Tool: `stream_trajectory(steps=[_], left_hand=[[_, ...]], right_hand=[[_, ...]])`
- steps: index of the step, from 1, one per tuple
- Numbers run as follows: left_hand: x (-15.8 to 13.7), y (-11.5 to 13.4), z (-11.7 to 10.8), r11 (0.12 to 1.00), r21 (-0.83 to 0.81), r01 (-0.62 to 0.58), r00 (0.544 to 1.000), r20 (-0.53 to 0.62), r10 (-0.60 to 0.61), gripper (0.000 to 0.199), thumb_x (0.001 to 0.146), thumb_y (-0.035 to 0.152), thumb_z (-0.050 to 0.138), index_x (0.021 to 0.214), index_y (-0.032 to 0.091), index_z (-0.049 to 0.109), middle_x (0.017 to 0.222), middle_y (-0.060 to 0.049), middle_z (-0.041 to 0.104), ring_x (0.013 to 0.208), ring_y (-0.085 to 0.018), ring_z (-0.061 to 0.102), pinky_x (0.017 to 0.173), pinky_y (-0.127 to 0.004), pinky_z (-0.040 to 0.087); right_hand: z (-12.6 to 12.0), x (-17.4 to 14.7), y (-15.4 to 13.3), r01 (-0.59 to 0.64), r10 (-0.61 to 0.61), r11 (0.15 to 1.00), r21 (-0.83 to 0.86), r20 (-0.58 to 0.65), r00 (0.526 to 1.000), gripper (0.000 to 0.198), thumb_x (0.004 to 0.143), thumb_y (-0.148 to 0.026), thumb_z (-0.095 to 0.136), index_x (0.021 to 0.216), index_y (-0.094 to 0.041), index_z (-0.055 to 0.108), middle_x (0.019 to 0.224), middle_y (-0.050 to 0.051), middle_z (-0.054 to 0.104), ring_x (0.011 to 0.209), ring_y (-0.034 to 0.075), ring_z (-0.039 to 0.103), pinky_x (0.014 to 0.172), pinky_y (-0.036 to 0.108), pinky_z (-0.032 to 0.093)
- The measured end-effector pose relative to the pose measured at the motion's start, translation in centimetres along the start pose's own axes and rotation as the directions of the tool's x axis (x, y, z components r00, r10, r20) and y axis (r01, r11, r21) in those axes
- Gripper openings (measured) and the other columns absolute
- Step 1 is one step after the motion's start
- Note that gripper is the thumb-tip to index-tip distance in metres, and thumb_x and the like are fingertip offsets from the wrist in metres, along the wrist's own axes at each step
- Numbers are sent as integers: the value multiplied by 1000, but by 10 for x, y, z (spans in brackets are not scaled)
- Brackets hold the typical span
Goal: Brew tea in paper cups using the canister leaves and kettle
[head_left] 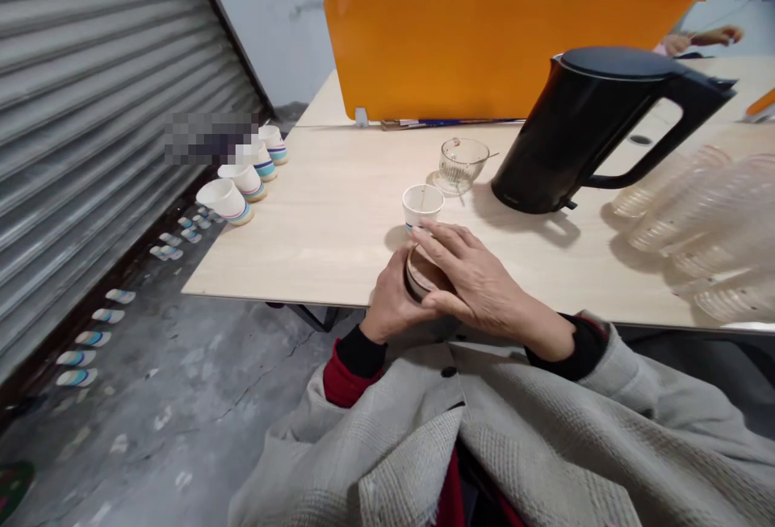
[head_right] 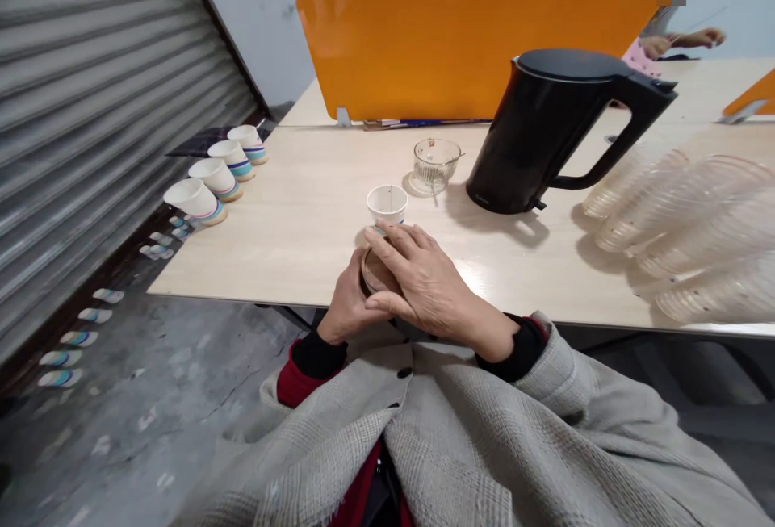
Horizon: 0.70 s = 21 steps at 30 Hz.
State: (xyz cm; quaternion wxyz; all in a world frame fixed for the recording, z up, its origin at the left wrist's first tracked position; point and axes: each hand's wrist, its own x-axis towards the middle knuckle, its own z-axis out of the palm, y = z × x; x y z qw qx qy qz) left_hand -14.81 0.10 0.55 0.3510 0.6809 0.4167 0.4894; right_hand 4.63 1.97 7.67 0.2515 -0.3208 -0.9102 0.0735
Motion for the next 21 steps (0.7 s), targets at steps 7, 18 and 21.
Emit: stream_trajectory(steps=[7,18,21], left_hand=[[-4,17,-61,1000,23,-14,960,-281,20,107,70,64,98,155,26,46,152,-14,63,142,-36,64,121,-52,53],[180,-38,-117,998,-56,22,981,-194,-33,94,49,39,106,129,19,59,138,-13,73,133,-34,66,119,-49,52],[209,-54,-94,992,-106,63,991,-108,-75,92,49,31,104,128,18,58,138,-14,72,135,-35,64,120,-50,50]], right_hand=[[-6,-57,58,-262,285,957,126,-223,932,64,112,-62,38,163,-28,53,159,14,61,146,36,55,121,62,47],[27,-92,78,-320,318,947,-31,-70,946,50,112,-49,45,150,-21,62,155,17,64,146,39,55,120,66,47],[24,-91,76,-321,319,946,-51,-45,947,48,112,-47,47,150,-21,61,157,17,62,148,38,54,122,65,46]])
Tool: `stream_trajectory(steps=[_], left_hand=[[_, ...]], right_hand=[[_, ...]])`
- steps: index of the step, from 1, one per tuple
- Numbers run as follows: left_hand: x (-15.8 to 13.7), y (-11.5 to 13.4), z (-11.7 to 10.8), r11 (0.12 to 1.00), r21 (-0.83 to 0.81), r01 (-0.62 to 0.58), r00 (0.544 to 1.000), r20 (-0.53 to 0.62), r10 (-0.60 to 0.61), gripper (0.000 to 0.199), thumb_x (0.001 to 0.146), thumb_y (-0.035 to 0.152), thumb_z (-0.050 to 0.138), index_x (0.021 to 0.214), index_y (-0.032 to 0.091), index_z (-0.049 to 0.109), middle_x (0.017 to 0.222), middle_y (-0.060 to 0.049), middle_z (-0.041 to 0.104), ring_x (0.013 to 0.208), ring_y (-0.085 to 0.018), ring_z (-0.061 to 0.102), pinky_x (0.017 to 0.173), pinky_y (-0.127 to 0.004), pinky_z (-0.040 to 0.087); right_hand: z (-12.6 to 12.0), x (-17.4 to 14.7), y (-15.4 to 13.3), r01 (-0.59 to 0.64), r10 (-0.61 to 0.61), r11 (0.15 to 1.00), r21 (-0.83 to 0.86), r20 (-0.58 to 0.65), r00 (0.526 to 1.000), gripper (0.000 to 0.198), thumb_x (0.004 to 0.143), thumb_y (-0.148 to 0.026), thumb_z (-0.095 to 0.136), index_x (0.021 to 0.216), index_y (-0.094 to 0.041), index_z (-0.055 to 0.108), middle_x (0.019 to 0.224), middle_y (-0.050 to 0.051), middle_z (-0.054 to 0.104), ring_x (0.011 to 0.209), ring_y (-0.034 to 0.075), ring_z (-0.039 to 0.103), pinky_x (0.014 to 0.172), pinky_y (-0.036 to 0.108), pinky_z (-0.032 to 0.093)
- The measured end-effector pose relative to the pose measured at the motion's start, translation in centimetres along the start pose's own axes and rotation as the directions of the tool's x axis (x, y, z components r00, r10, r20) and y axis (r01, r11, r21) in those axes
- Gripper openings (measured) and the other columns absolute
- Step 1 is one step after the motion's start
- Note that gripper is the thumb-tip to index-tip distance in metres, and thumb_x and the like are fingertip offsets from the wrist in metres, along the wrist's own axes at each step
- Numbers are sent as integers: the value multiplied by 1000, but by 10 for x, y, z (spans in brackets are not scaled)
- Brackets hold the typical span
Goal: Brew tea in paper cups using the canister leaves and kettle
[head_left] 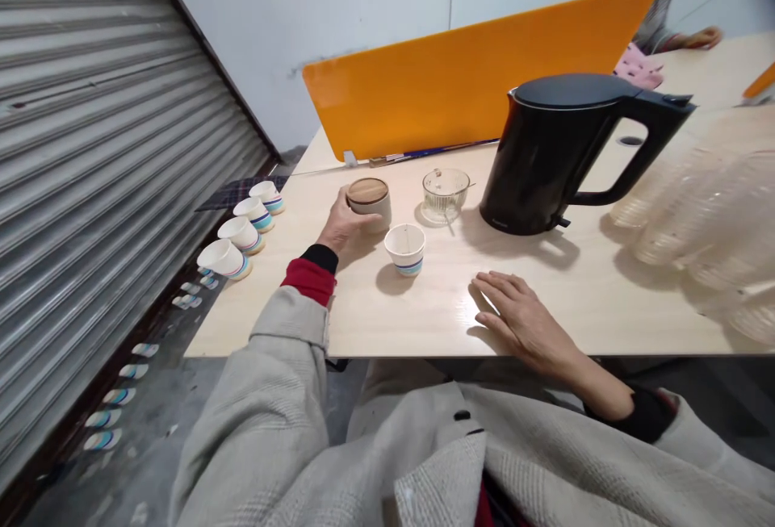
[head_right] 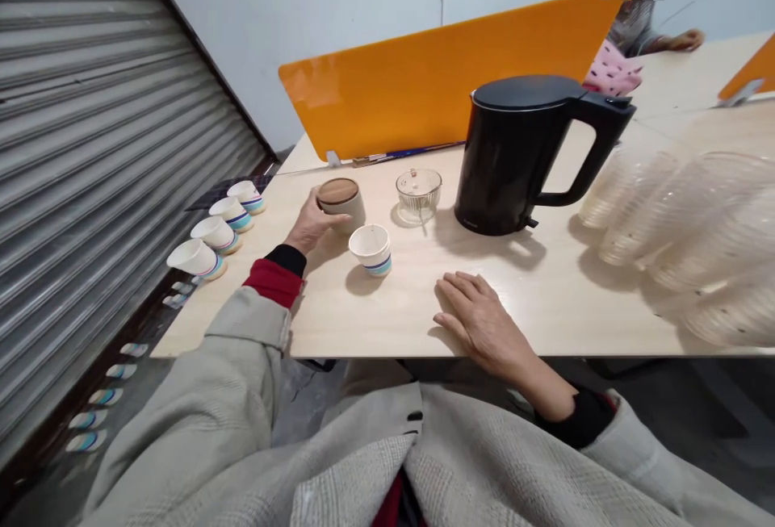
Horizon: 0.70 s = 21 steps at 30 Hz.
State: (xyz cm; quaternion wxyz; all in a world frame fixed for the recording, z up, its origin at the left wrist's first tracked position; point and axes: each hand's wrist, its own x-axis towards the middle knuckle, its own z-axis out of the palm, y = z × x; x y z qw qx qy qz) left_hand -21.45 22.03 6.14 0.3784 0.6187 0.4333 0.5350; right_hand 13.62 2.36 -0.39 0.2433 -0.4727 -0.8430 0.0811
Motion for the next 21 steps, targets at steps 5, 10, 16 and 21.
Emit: stream_trajectory(steps=[5,10,16,21], left_hand=[[18,-25,28,990,-110,84,993,95,-73,92,56,29,98,137,23,54,144,-13,70,139,-35,62,119,-56,51],[30,-36,31,982,-152,113,975,207,-80,100,53,25,99,143,20,55,147,-15,69,143,-37,60,122,-57,48],[38,-38,26,980,-155,127,953,293,-77,102,53,21,100,145,17,58,147,-17,70,141,-39,62,123,-56,47],[42,-41,25,981,-152,121,941,331,-65,102,53,22,100,147,15,59,148,-17,70,143,-40,61,126,-56,45]], right_hand=[[1,-2,1,-25,25,1000,2,4,1000,48,111,-48,51,153,-27,59,160,14,61,150,37,55,125,68,44],[3,-4,1,-42,43,999,-27,32,999,50,110,-47,52,154,-25,59,163,15,59,152,38,53,127,68,42],[4,-5,2,-45,47,998,-50,32,998,51,109,-48,53,155,-26,59,164,14,58,152,38,53,127,67,43],[4,-4,0,-28,29,998,-58,13,1000,52,109,-46,53,157,-27,58,162,15,60,151,38,55,124,69,44]])
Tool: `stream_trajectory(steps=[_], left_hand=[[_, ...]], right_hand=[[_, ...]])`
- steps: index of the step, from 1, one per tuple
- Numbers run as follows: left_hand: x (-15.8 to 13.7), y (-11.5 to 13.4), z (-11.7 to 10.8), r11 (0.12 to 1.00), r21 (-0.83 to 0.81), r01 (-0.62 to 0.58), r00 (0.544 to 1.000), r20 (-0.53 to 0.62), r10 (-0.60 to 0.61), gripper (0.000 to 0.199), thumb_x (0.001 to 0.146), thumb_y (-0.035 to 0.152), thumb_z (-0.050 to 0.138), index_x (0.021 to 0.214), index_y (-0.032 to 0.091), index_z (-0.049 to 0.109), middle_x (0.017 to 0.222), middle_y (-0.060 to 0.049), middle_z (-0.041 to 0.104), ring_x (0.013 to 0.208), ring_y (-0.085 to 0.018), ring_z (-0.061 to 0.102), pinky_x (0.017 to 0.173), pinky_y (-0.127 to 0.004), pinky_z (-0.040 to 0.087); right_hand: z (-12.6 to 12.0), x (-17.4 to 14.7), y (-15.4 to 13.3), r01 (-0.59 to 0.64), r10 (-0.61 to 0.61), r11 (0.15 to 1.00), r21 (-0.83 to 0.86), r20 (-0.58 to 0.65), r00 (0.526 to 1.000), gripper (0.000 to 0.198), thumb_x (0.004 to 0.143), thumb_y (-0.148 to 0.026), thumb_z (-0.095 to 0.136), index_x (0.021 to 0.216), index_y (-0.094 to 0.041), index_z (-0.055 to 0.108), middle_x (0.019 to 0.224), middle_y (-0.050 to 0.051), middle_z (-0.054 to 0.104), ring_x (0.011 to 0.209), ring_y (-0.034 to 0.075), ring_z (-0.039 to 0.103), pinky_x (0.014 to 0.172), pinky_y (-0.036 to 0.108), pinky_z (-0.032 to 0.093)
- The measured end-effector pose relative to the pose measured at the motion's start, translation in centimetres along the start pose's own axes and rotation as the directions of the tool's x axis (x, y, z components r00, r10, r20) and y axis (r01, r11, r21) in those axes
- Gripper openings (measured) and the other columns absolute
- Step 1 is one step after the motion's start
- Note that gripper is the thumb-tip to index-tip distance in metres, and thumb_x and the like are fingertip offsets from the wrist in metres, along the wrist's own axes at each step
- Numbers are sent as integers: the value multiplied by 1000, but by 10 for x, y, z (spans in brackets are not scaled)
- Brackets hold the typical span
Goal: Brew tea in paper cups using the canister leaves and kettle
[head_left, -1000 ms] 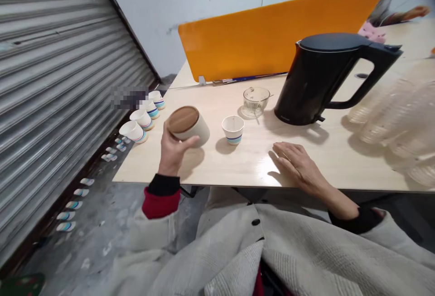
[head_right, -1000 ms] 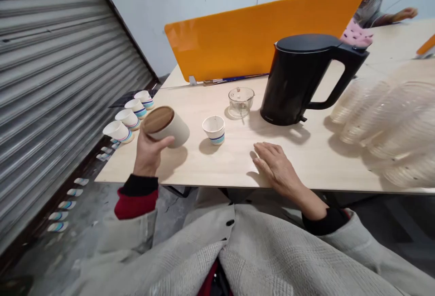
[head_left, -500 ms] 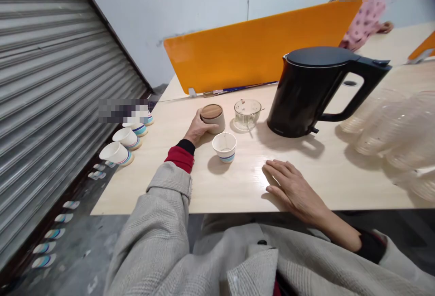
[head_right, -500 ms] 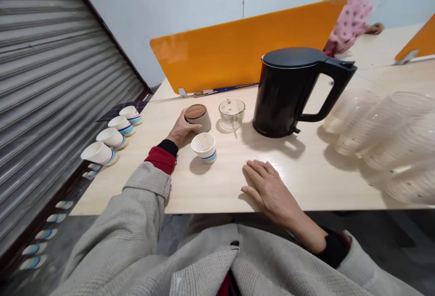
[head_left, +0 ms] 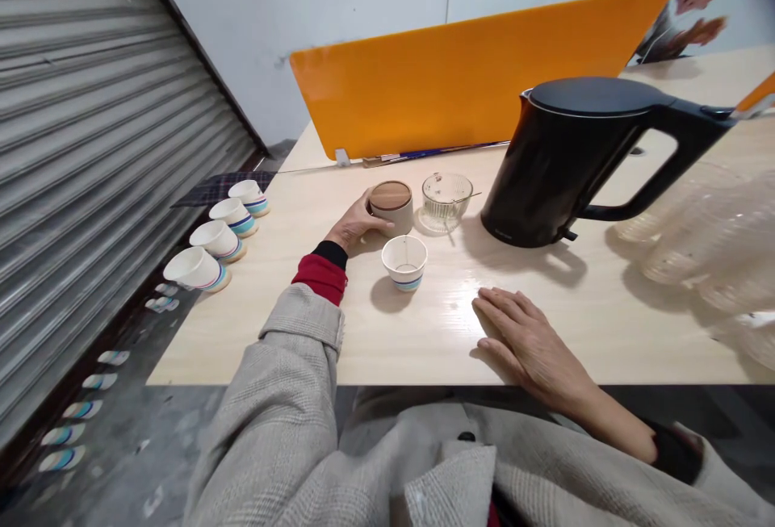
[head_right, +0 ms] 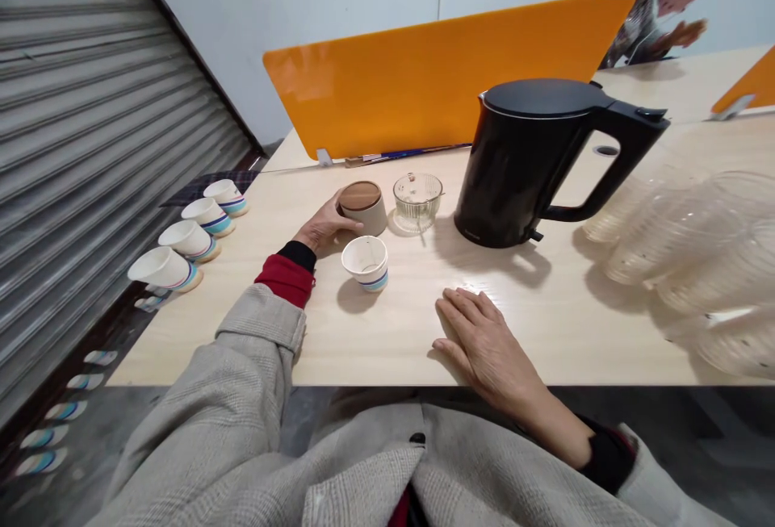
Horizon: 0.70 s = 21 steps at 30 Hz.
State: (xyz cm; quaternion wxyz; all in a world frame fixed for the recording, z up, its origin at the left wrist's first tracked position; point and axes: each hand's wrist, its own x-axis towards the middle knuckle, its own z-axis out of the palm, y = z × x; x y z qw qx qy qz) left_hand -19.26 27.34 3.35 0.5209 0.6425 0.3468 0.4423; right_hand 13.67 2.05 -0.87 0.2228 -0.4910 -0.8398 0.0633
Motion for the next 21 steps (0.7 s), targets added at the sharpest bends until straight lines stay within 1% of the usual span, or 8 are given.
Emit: stream_trajectory(steps=[4,7,9,12,14,16,19,21], left_hand=[[-4,3,-6,1000,-15,11,999,31,-11,113,52,26,101,155,19,55,158,-18,62,153,-42,52,130,-56,40],[-21,13,-22,995,34,89,994,-61,-87,122,48,27,102,159,19,51,165,-23,53,159,-46,44,131,-65,36],[-42,23,-34,987,92,129,981,-158,-114,117,52,30,101,158,18,53,165,-26,51,157,-47,46,127,-70,39],[-82,36,-42,980,147,132,974,-205,-101,99,62,34,97,152,20,59,164,-23,54,156,-44,48,124,-70,43],[-107,39,-36,982,139,125,979,-179,-99,86,68,35,95,147,22,64,164,-19,57,155,-41,49,125,-68,44],[-127,38,-24,988,104,116,986,-132,-102,76,73,36,93,143,24,67,162,-17,60,155,-39,51,127,-65,44],[-143,28,-5,989,44,138,990,-47,-136,76,75,34,92,146,25,67,159,-16,63,152,-38,56,128,-64,43],[-146,23,3,986,27,166,986,21,-166,82,73,31,92,150,26,65,160,-17,62,150,-40,58,128,-65,42]], right_hand=[[-2,1,-1,5,-5,1000,-4,7,1000,49,110,-46,51,156,-28,57,161,13,60,151,37,55,125,67,44],[-4,2,0,16,-16,1000,-5,14,1000,47,111,-45,49,153,-27,58,160,14,61,150,37,55,124,66,44],[-3,2,1,25,-24,1000,-7,14,1000,47,111,-46,49,151,-25,59,159,16,61,149,38,56,123,67,44],[-1,7,1,20,-20,1000,5,18,1000,47,110,-48,51,149,-24,62,160,18,60,149,40,55,121,70,44],[1,17,-2,8,-9,1000,26,41,999,48,110,-50,50,150,-24,62,163,19,57,152,42,52,121,73,42],[2,33,-8,12,-17,998,60,98,995,53,110,-51,49,153,-21,60,168,21,51,158,42,45,124,74,39],[1,62,-21,37,-64,992,124,217,974,60,109,-53,51,156,-16,58,175,23,40,165,42,35,129,71,33],[0,79,-32,49,-90,985,163,259,962,58,109,-51,51,157,-19,58,178,21,36,167,40,31,132,71,29]])
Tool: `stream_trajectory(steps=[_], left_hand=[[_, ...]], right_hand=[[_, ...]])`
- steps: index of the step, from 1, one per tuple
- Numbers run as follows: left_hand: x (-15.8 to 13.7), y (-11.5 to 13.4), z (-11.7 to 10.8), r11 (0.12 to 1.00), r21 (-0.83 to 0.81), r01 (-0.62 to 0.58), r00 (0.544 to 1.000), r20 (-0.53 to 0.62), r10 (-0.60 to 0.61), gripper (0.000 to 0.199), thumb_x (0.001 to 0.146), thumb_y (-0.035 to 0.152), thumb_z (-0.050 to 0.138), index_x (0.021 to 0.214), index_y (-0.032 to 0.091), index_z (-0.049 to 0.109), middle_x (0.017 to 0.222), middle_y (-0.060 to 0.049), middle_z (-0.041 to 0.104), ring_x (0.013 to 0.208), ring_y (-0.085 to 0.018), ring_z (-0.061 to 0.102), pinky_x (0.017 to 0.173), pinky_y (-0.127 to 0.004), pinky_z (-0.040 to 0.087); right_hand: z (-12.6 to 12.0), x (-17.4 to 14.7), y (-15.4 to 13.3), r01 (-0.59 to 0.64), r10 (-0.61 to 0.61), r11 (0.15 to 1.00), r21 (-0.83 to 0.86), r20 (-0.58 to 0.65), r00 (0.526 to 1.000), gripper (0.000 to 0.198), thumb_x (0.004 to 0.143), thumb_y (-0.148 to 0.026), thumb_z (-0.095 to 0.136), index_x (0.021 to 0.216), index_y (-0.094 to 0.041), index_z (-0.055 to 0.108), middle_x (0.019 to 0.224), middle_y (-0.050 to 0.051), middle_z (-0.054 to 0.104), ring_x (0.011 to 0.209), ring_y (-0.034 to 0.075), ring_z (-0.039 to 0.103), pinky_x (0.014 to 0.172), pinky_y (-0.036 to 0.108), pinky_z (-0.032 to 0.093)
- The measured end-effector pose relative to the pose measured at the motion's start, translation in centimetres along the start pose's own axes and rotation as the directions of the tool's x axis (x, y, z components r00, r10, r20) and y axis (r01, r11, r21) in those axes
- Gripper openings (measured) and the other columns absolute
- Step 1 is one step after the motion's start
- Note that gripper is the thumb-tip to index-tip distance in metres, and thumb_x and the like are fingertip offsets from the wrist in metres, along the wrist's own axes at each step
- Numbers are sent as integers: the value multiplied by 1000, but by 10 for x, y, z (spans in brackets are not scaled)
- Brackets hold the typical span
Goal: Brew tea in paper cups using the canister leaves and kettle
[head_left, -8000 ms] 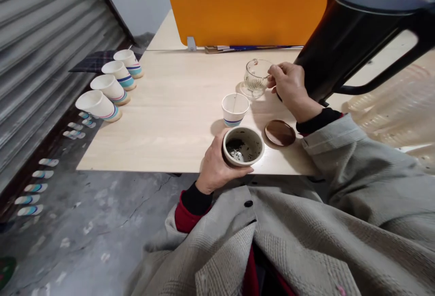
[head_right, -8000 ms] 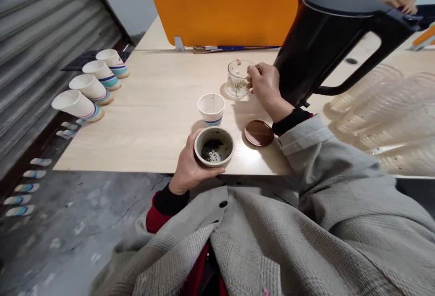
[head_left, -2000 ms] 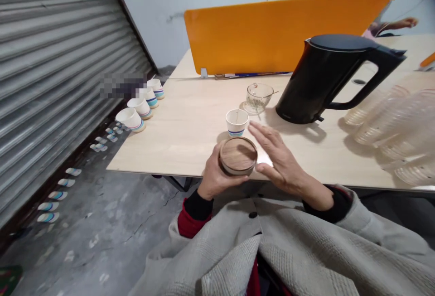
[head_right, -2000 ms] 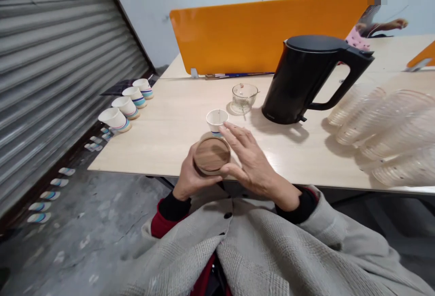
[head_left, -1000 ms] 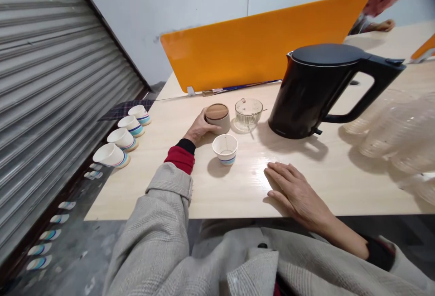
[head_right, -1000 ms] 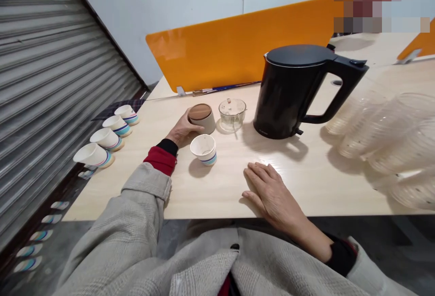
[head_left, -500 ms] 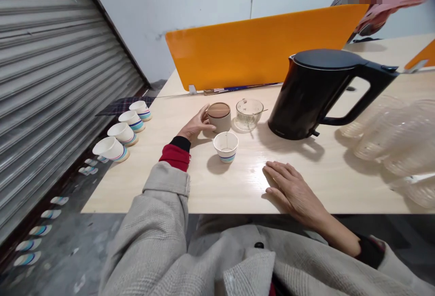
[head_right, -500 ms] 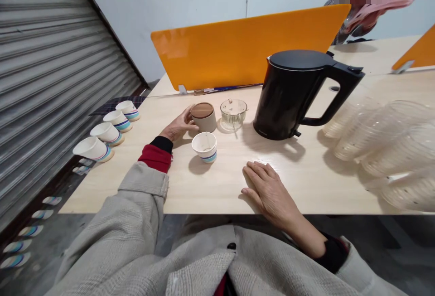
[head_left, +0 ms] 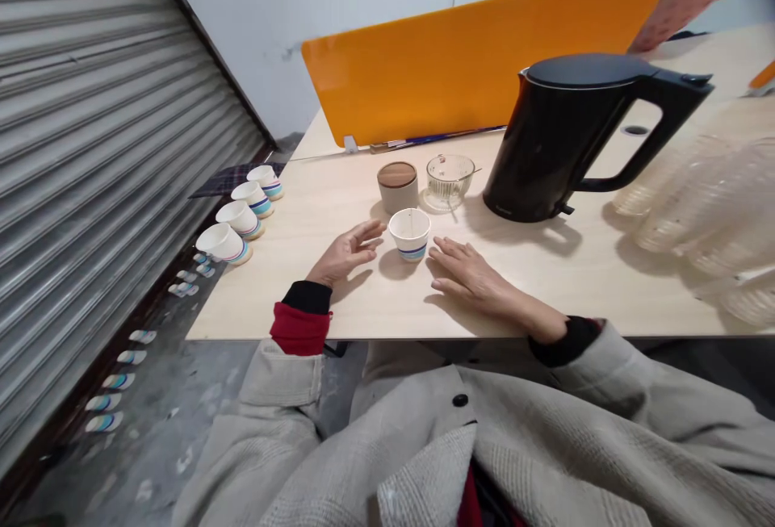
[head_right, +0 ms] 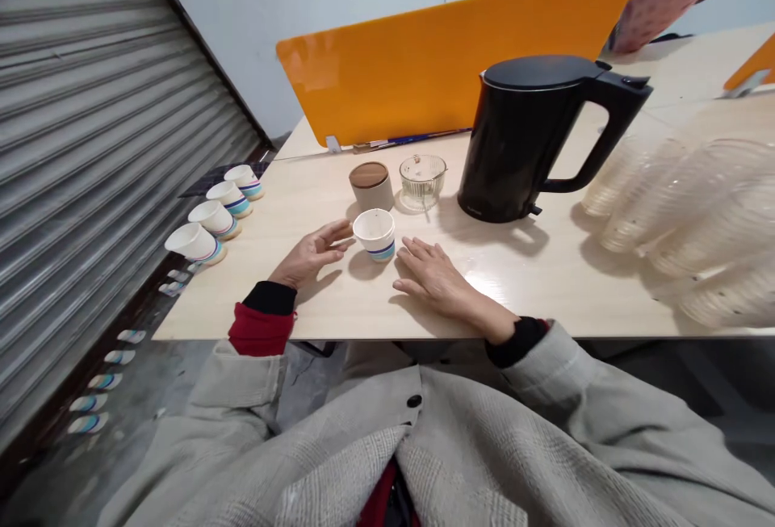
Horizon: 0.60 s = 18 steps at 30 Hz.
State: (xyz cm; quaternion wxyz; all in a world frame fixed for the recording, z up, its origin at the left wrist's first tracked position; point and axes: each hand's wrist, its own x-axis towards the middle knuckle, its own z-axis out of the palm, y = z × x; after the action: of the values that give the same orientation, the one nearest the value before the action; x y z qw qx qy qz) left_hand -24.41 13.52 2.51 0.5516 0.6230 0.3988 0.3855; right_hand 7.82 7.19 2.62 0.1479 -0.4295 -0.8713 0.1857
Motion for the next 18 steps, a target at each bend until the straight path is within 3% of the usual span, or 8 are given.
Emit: stream_trajectory(steps=[3,6,13,18], left_hand=[[2,-3,5,1000,-10,-2,995,95,3,88,72,28,90,155,24,61,164,-18,58,151,-42,57,128,-64,40],[3,-1,6,999,-10,-31,989,145,32,86,75,25,86,157,20,59,162,-20,60,152,-42,55,129,-61,37],[0,4,13,997,-23,-74,972,221,78,77,77,27,88,150,17,66,158,-19,64,149,-40,57,129,-58,37],[-1,5,18,998,-12,-60,975,215,61,78,75,25,87,149,17,67,158,-19,63,149,-42,57,129,-60,38]], right_hand=[[-2,15,-13,18,-20,999,47,42,999,58,110,-52,49,162,-28,55,179,15,36,168,39,29,134,71,23],[1,18,-19,4,-8,998,59,78,997,63,109,-56,49,165,-27,52,179,15,35,169,38,27,135,69,19],[7,16,-10,18,-22,999,49,71,997,63,108,-52,52,164,-23,53,180,17,32,168,39,28,134,67,21],[9,18,-7,59,-63,996,69,56,996,60,108,-52,51,161,-23,56,177,17,40,166,40,31,131,71,25]])
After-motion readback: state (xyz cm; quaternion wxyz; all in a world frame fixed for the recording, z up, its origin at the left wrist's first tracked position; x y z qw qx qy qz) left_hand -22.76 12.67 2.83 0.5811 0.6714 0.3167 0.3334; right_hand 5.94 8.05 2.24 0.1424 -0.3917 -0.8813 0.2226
